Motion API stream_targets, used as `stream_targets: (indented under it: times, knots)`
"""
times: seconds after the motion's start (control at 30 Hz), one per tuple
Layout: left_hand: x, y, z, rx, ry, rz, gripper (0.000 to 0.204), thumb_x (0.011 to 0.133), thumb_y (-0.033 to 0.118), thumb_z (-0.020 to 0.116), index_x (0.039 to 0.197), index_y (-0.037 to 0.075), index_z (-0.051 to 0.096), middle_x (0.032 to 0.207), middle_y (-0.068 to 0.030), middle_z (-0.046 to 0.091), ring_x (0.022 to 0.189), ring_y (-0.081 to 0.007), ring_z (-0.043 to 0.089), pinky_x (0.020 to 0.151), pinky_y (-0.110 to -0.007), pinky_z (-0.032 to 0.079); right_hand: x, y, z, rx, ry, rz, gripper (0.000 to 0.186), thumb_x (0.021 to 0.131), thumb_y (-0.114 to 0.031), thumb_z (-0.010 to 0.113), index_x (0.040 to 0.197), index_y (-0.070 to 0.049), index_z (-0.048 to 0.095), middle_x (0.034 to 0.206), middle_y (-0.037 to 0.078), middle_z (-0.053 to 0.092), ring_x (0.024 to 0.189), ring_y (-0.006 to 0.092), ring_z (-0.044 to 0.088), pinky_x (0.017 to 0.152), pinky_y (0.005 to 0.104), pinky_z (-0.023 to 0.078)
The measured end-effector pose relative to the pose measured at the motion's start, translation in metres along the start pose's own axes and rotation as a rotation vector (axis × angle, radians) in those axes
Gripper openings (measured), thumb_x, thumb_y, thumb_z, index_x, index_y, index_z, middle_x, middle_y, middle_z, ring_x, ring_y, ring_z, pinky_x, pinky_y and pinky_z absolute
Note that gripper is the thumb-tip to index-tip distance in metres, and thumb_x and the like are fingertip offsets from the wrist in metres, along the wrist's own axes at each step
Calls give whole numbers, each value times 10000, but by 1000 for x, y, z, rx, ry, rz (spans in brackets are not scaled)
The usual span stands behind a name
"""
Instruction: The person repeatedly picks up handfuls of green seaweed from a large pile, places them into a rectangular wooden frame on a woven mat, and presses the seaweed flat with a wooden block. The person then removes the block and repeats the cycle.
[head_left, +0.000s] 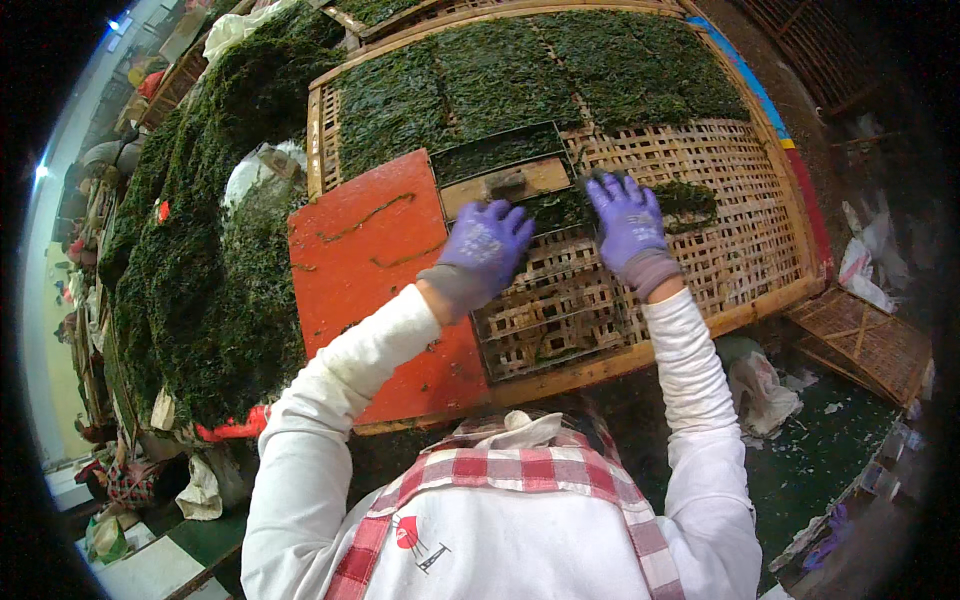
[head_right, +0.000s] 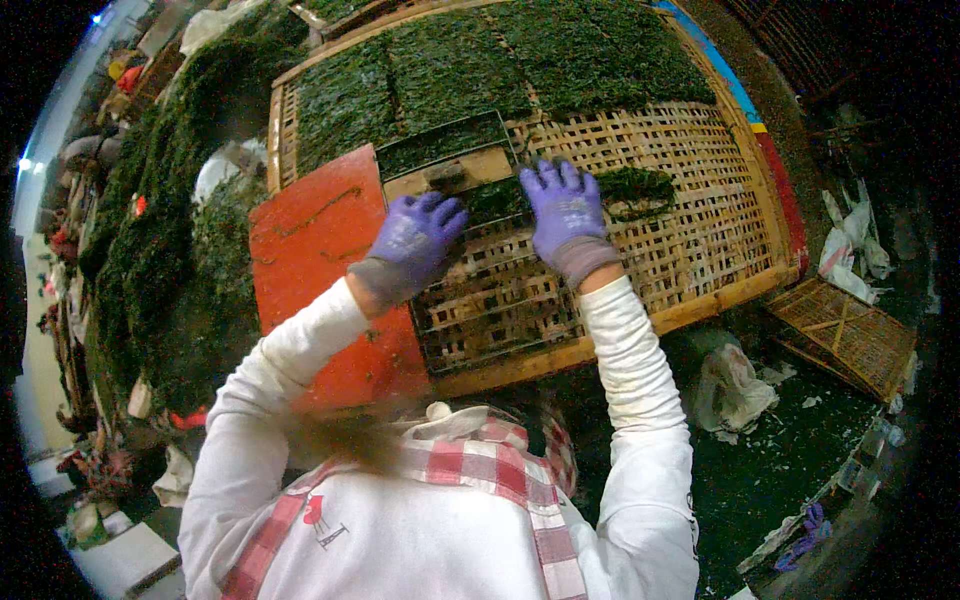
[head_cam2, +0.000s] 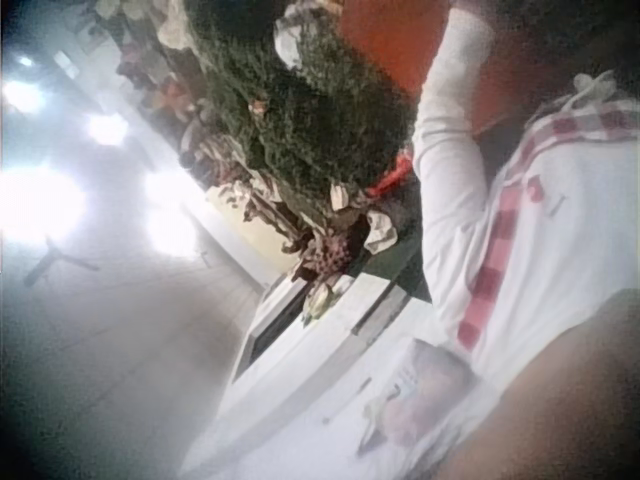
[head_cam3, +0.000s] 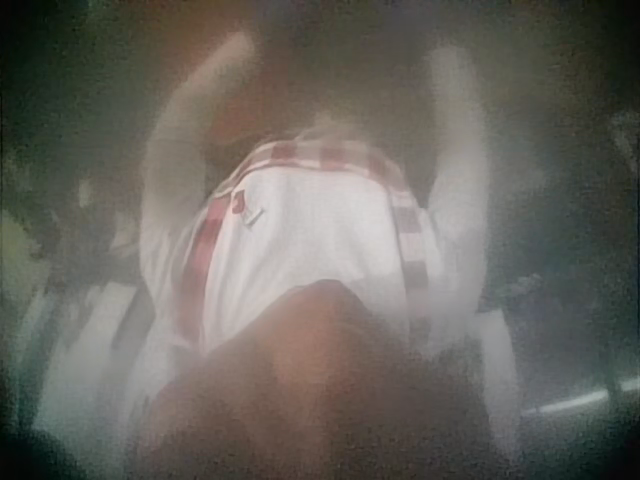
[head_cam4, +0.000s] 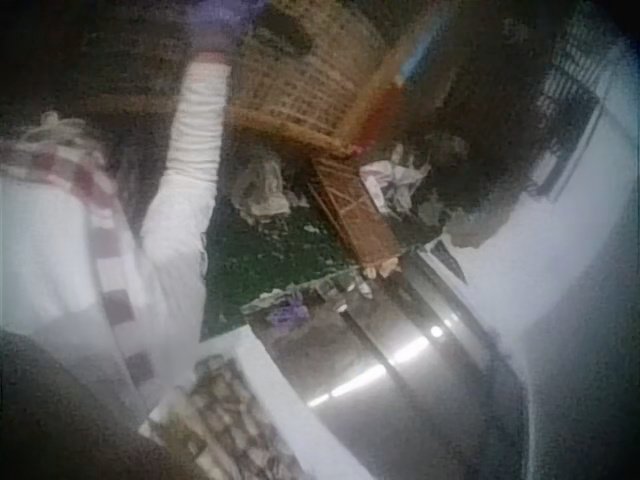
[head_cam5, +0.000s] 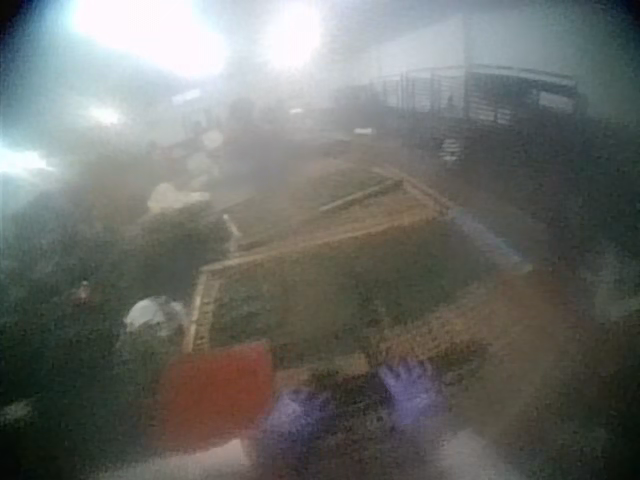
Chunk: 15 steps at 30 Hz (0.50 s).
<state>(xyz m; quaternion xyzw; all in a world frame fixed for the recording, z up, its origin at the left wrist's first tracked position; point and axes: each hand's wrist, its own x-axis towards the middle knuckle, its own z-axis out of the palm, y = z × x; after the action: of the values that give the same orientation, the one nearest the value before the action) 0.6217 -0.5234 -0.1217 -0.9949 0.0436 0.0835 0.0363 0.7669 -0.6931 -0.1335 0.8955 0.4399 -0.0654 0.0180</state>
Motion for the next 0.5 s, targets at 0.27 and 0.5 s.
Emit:
stream_targets:
  times: [0.27, 0.5]
  knots:
    - [68, 48, 24, -120, 81, -100, 661, 799, 233, 597, 1385, 63, 343, 1431, -129, 360, 1297, -287, 366, 995, -452, 336, 45, 35, 16, 74, -319, 49, 726, 804, -131, 547, 1452, -136, 219, 1503, 121, 226, 1388, 325, 196, 1125, 451, 169]
    - [73, 52, 46, -75, -62, -173, 680, 814, 258, 574, 1413, 78, 308, 1485, -110, 286, 1360, -252, 290, 1022, -432, 301, 54, 23, 18, 79, -360, 23, 671, 811, -125, 560, 1426, -137, 293, 1515, 105, 198, 1408, 285, 136, 1136, 440, 131]
